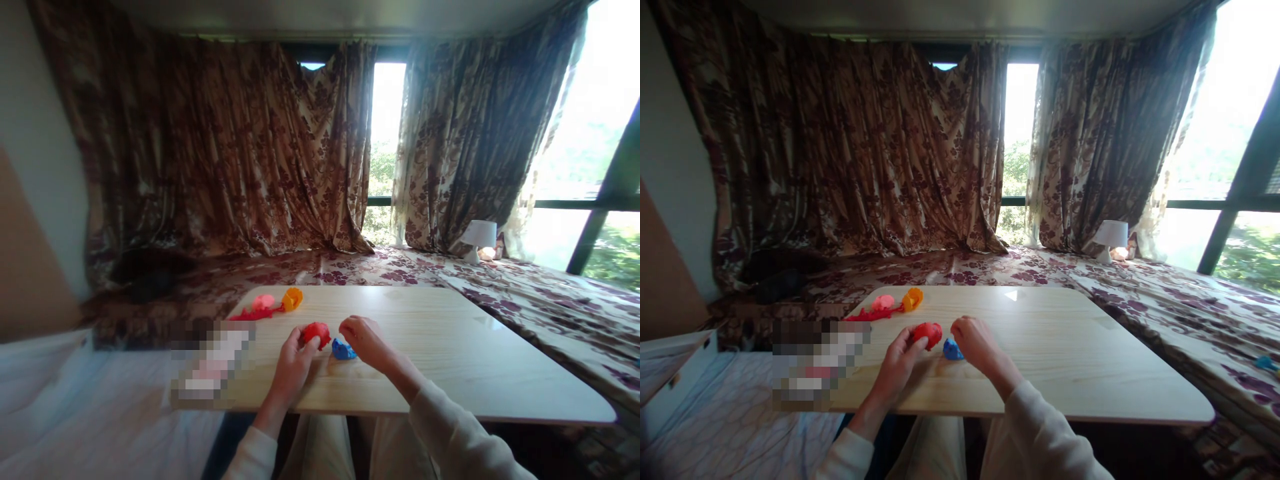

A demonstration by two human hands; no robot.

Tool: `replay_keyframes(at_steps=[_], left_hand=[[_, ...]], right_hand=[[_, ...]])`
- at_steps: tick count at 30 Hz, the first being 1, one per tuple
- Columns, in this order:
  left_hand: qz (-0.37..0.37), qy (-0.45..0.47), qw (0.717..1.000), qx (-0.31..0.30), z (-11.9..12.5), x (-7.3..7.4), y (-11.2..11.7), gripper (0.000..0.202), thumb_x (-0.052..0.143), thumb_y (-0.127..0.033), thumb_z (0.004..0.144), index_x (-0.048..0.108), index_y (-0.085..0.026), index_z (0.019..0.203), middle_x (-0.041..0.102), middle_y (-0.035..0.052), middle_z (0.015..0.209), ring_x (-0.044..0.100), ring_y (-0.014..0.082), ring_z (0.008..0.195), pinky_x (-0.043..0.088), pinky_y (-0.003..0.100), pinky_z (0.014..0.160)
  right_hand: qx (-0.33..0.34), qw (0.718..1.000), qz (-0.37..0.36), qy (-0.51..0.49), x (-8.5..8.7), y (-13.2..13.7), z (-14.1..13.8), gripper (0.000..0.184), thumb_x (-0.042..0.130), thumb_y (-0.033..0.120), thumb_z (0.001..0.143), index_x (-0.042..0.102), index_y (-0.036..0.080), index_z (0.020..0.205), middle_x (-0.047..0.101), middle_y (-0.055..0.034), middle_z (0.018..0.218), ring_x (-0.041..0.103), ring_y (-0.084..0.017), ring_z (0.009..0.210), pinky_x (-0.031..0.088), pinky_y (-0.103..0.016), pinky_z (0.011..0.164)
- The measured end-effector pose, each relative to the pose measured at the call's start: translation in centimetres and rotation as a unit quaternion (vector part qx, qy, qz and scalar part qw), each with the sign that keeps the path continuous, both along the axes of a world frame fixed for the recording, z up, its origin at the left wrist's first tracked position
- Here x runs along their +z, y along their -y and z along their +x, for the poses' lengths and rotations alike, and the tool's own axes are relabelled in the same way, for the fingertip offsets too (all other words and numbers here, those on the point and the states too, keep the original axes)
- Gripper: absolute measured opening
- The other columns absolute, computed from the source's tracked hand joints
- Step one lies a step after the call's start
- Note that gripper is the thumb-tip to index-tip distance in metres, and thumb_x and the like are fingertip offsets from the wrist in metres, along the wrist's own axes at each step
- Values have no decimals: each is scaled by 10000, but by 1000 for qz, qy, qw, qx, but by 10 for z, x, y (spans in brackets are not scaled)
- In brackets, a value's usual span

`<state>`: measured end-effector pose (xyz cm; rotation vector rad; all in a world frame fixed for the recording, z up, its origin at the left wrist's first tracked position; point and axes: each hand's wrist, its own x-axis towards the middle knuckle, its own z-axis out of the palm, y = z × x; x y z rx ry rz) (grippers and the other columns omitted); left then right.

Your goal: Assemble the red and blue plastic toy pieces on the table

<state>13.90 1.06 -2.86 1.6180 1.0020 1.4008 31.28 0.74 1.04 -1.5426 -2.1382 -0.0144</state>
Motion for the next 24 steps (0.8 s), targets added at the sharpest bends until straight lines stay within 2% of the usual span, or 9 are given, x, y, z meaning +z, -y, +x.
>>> replay_keyframes(at_steps=[2, 4, 7, 11, 14, 17, 19, 21, 24], left_hand=[[41, -88, 990, 97, -5, 0, -9, 271, 517, -300, 803, 570, -150, 1023, 671, 97, 1008, 611, 224, 955, 446, 356, 890], [86, -249, 939, 220, -14, 1, -21, 273, 527, -244, 782, 593, -157, 1031, 670, 110, 1001, 594, 257, 974, 421, 398, 906], [72, -414, 865, 274, -30, 7, -39, 268, 517, -214, 781, 614, -177, 1029, 659, 121, 1051, 582, 286, 1011, 434, 411, 857], [29, -438, 855, 275, -43, 18, -48, 296, 533, -240, 774, 595, -187, 1058, 677, 100, 1031, 595, 282, 996, 459, 392, 809], [86, -387, 865, 308, -36, 26, -38, 301, 508, -232, 779, 596, -154, 1056, 650, 132, 1069, 565, 290, 1049, 433, 407, 880], [102, -258, 940, 200, -8, 28, -23, 258, 443, -275, 824, 624, -153, 963, 658, 117, 1016, 581, 244, 1012, 416, 361, 921], [-32, -149, 988, 38, 16, 27, -18, 306, 433, -395, 839, 630, -162, 865, 682, 91, 888, 635, 210, 849, 473, 313, 788], [-102, -125, 987, -16, 37, 24, -17, 498, 308, -525, 859, 619, -145, 778, 658, 74, 673, 620, 175, 550, 461, 279, 515], [-201, 6, 970, -136, 53, 17, -20, 487, 417, -593, 785, 594, -140, 799, 613, 35, 587, 558, 141, 426, 380, 232, 389]], right_hand=[[16, 999, -20, 44, -2, 8, 5, 249, 451, 91, 836, 652, 164, 709, 647, -51, 776, 571, -138, 704, 345, -222, 618], [35, 996, -28, 77, -5, 16, 8, 233, 457, 51, 808, 643, 161, 722, 641, -64, 817, 575, -151, 765, 359, -225, 662], [63, 995, -27, 74, -11, 22, 10, 201, 478, 57, 788, 634, 169, 731, 627, -60, 841, 566, -158, 819, 375, -225, 710], [71, 997, -23, -9, -18, 16, 11, 97, 575, 179, 777, 647, 175, 712, 630, -55, 852, 559, -166, 818, 388, -235, 708], [43, 996, -28, -76, -27, 5, 10, 126, 557, 132, 758, 643, 162, 672, 629, -30, 715, 551, -146, 688, 375, -231, 623], [8, 989, -30, -146, -38, -6, 9, 170, 511, 154, 790, 646, 149, 687, 596, -5, 579, 514, -128, 556, 345, -225, 522], [-1, 975, -14, -223, -44, -10, 8, 168, 509, 197, 803, 654, 145, 734, 611, -7, 583, 529, -134, 549, 364, -226, 509], [10, 956, 18, -294, -46, -11, 7, 171, 516, 236, 808, 660, 151, 775, 639, -19, 635, 561, -147, 583, 410, -240, 542], [35, 944, 69, -322, -46, -8, 6, 192, 514, 269, 815, 681, 173, 815, 645, -38, 735, 577, -156, 640, 457, -273, 609]])
